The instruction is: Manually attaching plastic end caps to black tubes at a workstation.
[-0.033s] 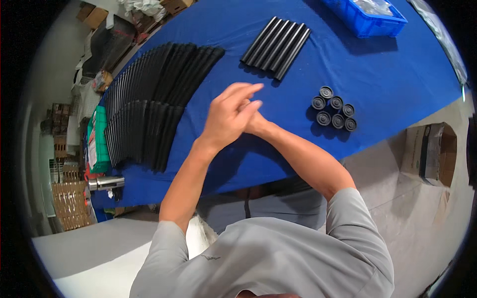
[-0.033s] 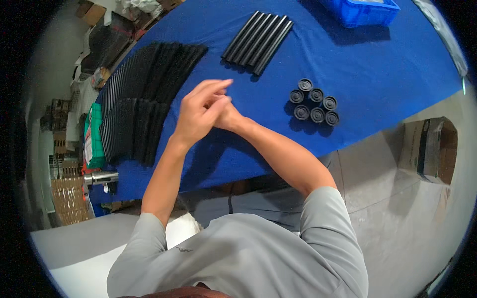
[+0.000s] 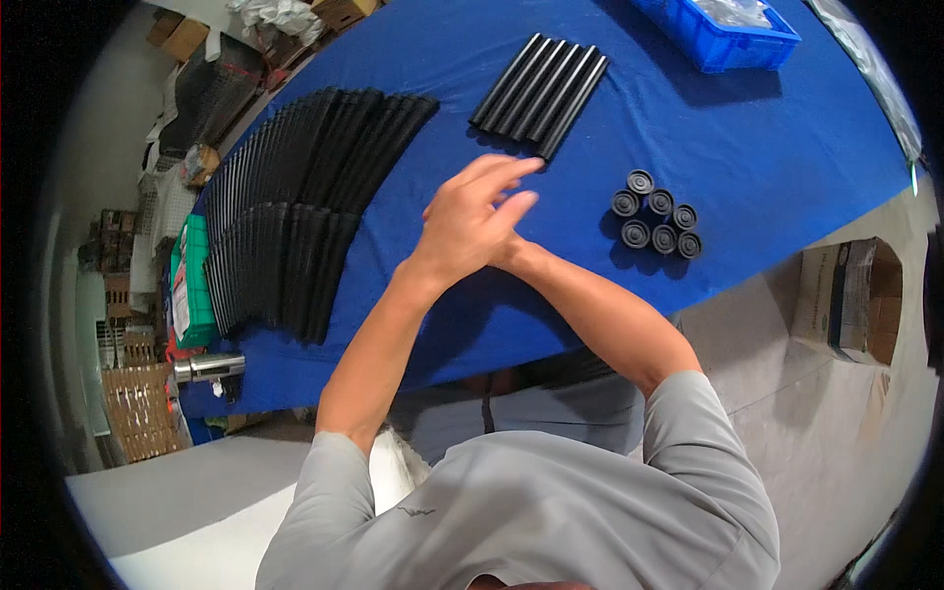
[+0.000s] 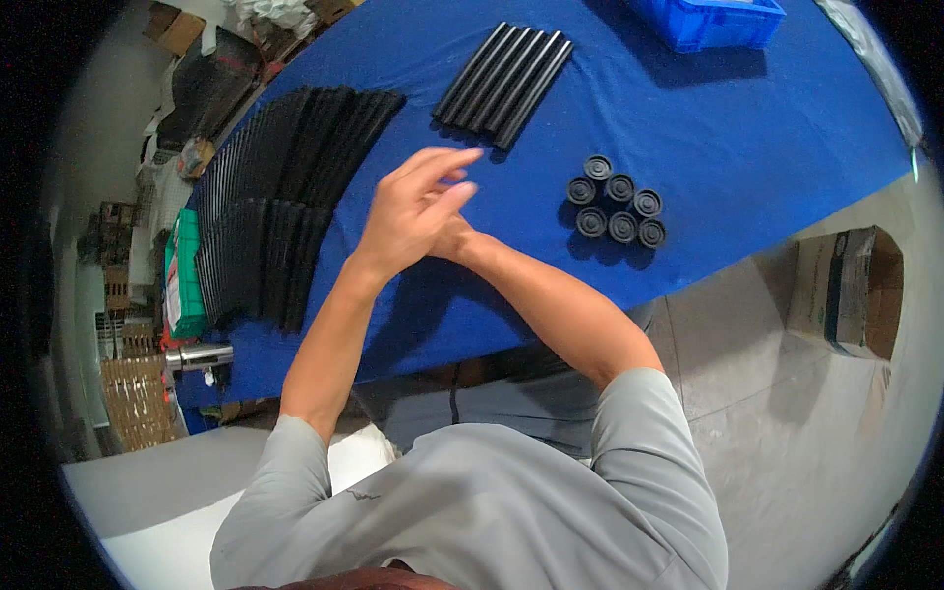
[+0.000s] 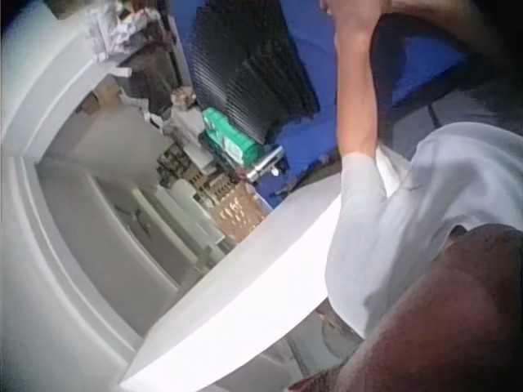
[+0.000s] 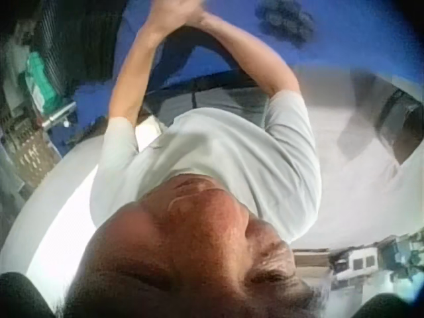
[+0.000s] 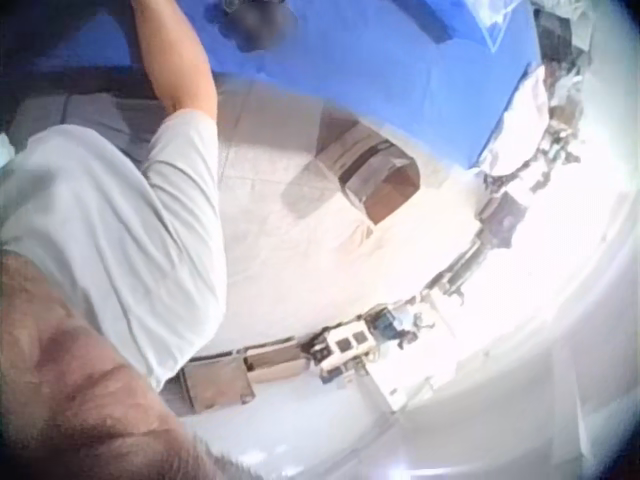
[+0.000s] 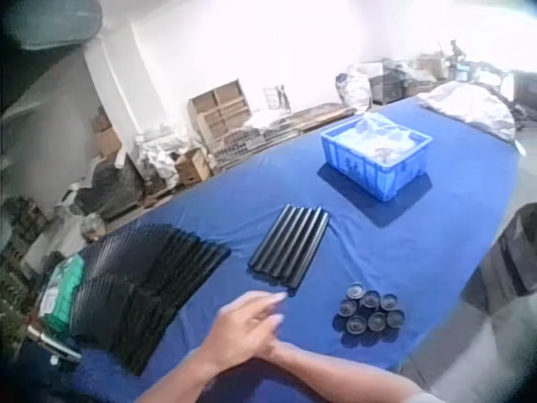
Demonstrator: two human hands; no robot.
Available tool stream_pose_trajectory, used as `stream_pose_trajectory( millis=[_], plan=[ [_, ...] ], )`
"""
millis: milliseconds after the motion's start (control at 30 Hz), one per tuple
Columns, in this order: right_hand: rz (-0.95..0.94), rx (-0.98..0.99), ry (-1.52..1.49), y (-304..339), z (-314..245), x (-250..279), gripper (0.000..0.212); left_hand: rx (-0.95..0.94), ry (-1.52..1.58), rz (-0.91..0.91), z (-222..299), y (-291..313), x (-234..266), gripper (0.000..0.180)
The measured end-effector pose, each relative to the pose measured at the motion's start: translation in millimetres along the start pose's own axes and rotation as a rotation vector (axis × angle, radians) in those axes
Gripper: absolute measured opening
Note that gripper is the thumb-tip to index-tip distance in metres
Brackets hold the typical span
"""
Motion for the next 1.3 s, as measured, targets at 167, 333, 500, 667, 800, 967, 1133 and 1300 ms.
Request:
stream_pose_trajectory(
  millis=[167, 333, 500, 667, 800, 967, 1133, 1300],
  plan=[
    [-0.283, -0.489, 0.219, -19.0, -24.4, -15.4, 0.026, -0.187, -0.128, -0.226, 5.3, -65.8, -64.9, 0.046],
    [-0.294, -0.495, 0.232, -19.6, -20.7, -16.8, 0.025, -0.125, -0.132, -0.353, 4.6, -87.9, -109.5, 0.049],
    [-0.304, -0.471, 0.240, -20.8, -25.9, -17.0, 0.023, -0.093, -0.231, -0.365, 2.4, -94.0, -124.2, 0.046],
    [-0.316, -0.466, 0.253, -20.3, -22.9, -17.1, 0.023, -0.068, -0.271, -0.375, 1.4, -99.1, -123.7, 0.044],
    [-0.335, -0.504, 0.230, -20.9, -26.1, -18.4, 0.023, -0.017, -0.292, -0.318, -7.7, -106.5, -113.6, 0.045],
    [-0.352, -0.527, 0.232, -20.3, -27.0, -18.3, 0.025, -0.040, -0.373, -0.309, -12.0, -118.0, -110.5, 0.047],
    [-0.354, -0.512, 0.206, -20.7, -30.4, -17.3, 0.025, 0.033, -0.390, -0.355, -10.6, -121.3, -112.5, 0.051],
    [-0.344, -0.514, 0.220, -19.4, -25.8, -17.8, 0.025, 0.039, -0.421, -0.328, -11.5, -119.8, -111.0, 0.057]
  ],
)
Point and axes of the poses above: each hand's wrist, its own y-axis away from the middle knuckle, its own x-axis out of the back of the hand, z = x × y, the point moved 7 cm from there along -y, towards the middle knuckle, and after that the axes turned 8 degrees about -z, right-handed, at the moved point
